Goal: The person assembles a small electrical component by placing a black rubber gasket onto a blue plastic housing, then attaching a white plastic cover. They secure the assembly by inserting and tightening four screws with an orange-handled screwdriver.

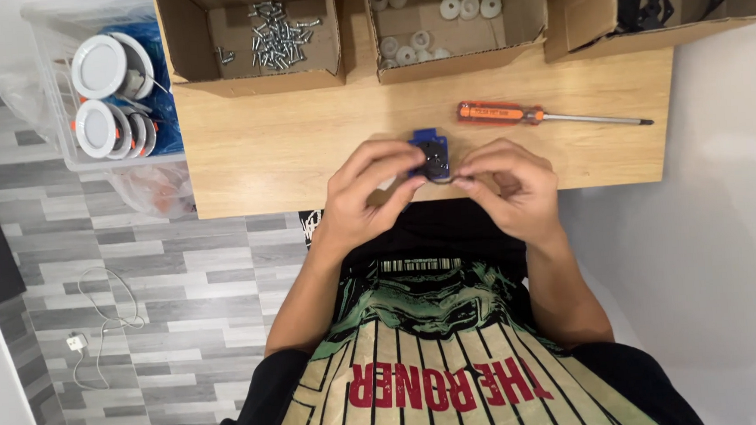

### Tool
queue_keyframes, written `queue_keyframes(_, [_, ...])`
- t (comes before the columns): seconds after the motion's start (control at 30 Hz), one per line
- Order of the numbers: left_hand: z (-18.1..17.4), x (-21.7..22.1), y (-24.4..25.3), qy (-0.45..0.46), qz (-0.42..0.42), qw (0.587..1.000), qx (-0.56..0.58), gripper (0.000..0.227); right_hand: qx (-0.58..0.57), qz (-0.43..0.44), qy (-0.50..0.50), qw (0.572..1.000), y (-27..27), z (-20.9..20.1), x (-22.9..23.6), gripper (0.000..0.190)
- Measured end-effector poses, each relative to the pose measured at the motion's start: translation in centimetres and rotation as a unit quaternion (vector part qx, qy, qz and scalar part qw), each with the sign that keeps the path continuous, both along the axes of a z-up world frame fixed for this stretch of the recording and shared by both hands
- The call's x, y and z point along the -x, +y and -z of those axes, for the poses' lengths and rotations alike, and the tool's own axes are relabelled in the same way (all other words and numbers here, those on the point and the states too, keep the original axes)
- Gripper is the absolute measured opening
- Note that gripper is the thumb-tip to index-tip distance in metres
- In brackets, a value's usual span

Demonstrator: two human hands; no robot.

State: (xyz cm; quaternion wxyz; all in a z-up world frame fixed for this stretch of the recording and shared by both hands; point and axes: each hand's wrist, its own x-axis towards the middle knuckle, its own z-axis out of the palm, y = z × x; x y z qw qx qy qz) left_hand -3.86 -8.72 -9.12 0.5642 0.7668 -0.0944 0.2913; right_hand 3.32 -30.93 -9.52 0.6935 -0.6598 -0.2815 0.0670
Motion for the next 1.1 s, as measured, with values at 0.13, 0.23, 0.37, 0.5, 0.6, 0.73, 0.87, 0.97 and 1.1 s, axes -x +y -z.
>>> queue_keyframes(0.13, [-0.4, 1.2, 0.6, 0.003, 0.024, 1.000, 0.004, 0.023, 0.017, -0.015, -0.072, 0.997, 0.0, -1.1, 0.7, 0.012])
queue_keyframes(0.23, [-0.9, 1.8, 0.4, -0.008, 0.030, 1.000, 0.003, 0.026, 0.025, -0.008, -0.110, 0.994, -0.3, -1.5, 1.4, 0.011])
queue_keyframes(0.37, [-2.8, 1.3, 0.1, -0.030, 0.016, 0.999, -0.005, 0.010, 0.018, -0.001, -0.133, 0.991, -0.3, -1.2, 2.2, 0.011])
queue_keyframes(0.5, [-1.5, 1.2, 0.0, -0.025, 0.024, 0.999, 0.031, 0.010, -0.002, 0.010, -0.125, 0.992, 0.1, -1.1, 2.3, 0.013])
queue_keyframes(0.6, [-0.7, 1.3, -0.2, -0.021, 0.010, 0.999, 0.046, 0.009, -0.004, 0.016, -0.162, 0.987, 0.2, -1.0, 2.1, 0.010])
queue_keyframes(0.73, [-0.6, 1.2, -0.4, -0.026, -0.011, 0.999, 0.025, 0.009, 0.015, 0.047, -0.218, 0.975, 0.2, -0.6, 1.8, 0.013])
queue_keyframes(0.87, [-0.6, 1.3, -0.9, -0.054, -0.029, 0.998, 0.003, 0.012, 0.025, 0.073, -0.264, 0.961, 0.8, -0.6, 1.1, 0.012])
queue_keyframes(0.97, [-1.7, 0.9, -0.6, -0.076, -0.004, 0.997, 0.003, 0.011, 0.027, 0.081, -0.283, 0.955, 1.4, -0.4, 0.8, 0.009])
queue_keyframes(1.1, [-1.9, 0.3, -0.3, -0.086, -0.007, 0.996, -0.002, 0.012, 0.013, 0.062, -0.279, 0.958, 1.6, -0.1, 0.2, 0.011])
